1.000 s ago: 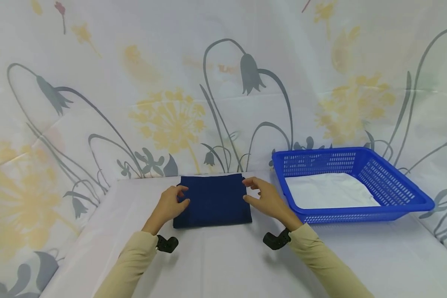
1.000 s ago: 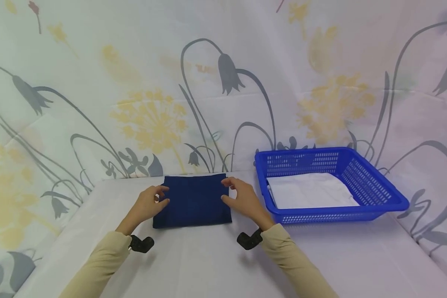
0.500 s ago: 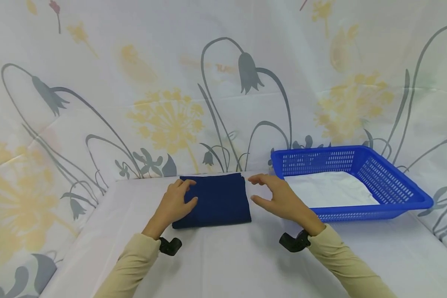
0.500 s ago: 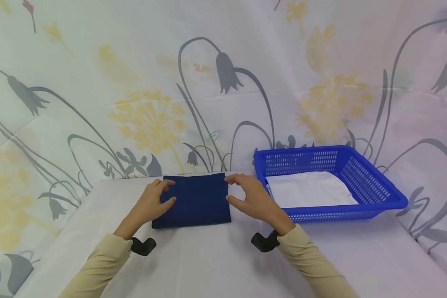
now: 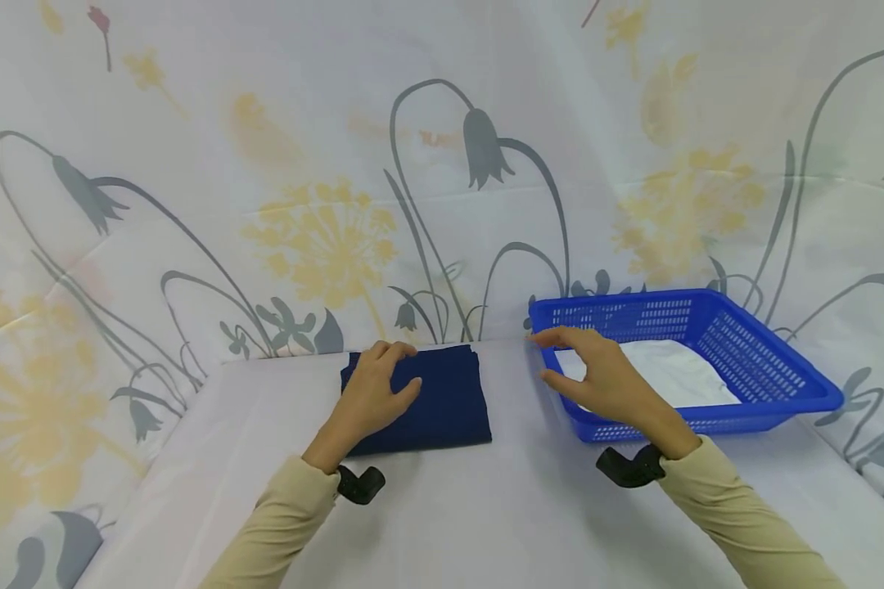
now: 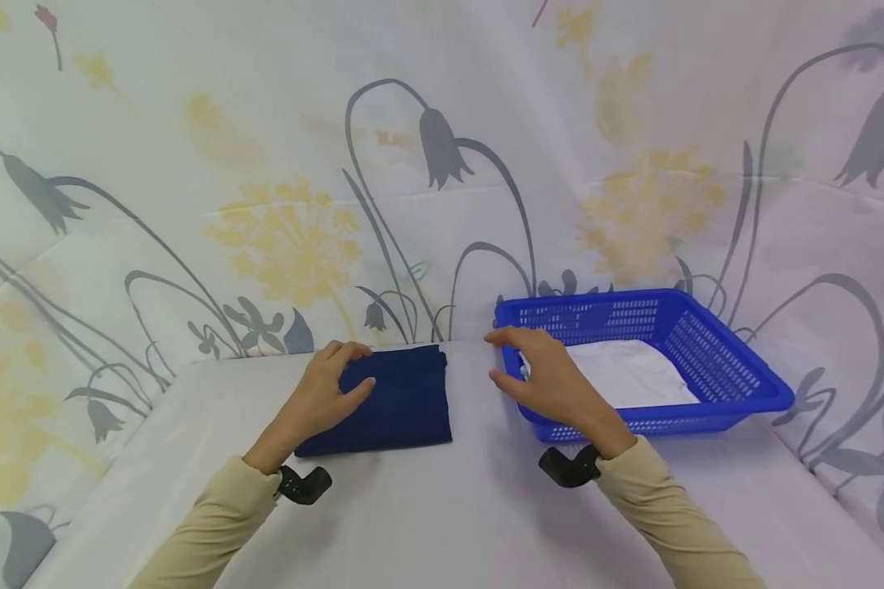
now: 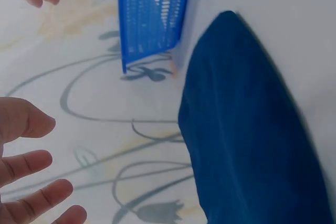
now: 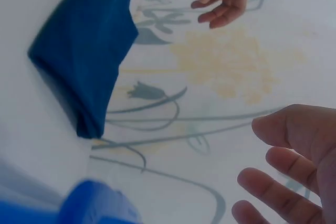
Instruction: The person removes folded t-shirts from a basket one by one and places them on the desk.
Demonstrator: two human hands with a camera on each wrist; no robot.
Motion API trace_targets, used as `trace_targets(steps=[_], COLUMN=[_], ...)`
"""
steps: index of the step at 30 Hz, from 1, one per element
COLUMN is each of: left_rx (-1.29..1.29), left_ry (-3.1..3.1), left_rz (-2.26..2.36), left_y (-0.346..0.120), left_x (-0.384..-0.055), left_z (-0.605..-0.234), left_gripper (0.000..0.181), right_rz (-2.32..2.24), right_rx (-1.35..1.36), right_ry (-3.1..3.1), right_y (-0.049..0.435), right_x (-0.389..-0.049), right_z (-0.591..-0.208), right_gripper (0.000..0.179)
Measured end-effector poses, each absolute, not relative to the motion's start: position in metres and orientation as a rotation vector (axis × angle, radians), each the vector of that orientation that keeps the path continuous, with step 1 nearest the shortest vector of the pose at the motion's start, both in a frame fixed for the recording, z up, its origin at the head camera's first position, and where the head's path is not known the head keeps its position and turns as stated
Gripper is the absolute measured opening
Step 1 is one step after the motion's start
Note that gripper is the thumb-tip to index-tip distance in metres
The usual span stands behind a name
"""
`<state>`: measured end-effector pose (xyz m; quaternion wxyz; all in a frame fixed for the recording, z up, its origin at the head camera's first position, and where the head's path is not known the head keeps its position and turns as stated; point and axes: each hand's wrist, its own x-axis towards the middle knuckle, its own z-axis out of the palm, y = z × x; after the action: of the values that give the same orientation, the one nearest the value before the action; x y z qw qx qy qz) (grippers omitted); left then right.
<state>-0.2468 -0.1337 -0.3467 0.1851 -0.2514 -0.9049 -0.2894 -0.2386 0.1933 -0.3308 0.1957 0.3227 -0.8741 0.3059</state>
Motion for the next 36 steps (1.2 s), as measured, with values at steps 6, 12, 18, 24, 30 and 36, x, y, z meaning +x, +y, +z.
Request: trace_targets(steps=[6,12,18,24,30,36], left_rx=[-0.768,-0.812,-0.863,-0.887,-0.860,-0.790], left_ry=[-2.465,-2.385,-2.315,-2.282,-2.271,-2.268], left_rz=[-0.913,-1.004,-1.063,-1.149,-1.283,-1.402], left_y=[-0.114,-0.095,-0.072,-0.051,-0.033,-0.014], left_x=[-0.249,-0.255,-0.260,-0.263,-0.264,-0.268], left_z=[-0.341,-0.336,-0.329,-0.322,-0.319,-0.319], left_gripper=[0.031,0.033,0.033,0.031,0.030,0.029], right_rz=[0.839,0.809,0.773,0.755,0.811,0.992], right_rx=[0.841,0.806,0.731,0.648,0.554,0.437], right_ry=[-2.445,-2.422,-2.444,-2.449,-2.464,-2.468], right_y=[0.215,0.235,0.254,0.272,0.291,0.306], right_x=[-0.234,-0.229,-0.223,-0.217,-0.215,-0.216], right_z=[-0.322,-0.313,-0.301,-0.289,-0.281,-0.277], right_gripper=[0.038,0.038,0.038,0.038,0.038,0.035])
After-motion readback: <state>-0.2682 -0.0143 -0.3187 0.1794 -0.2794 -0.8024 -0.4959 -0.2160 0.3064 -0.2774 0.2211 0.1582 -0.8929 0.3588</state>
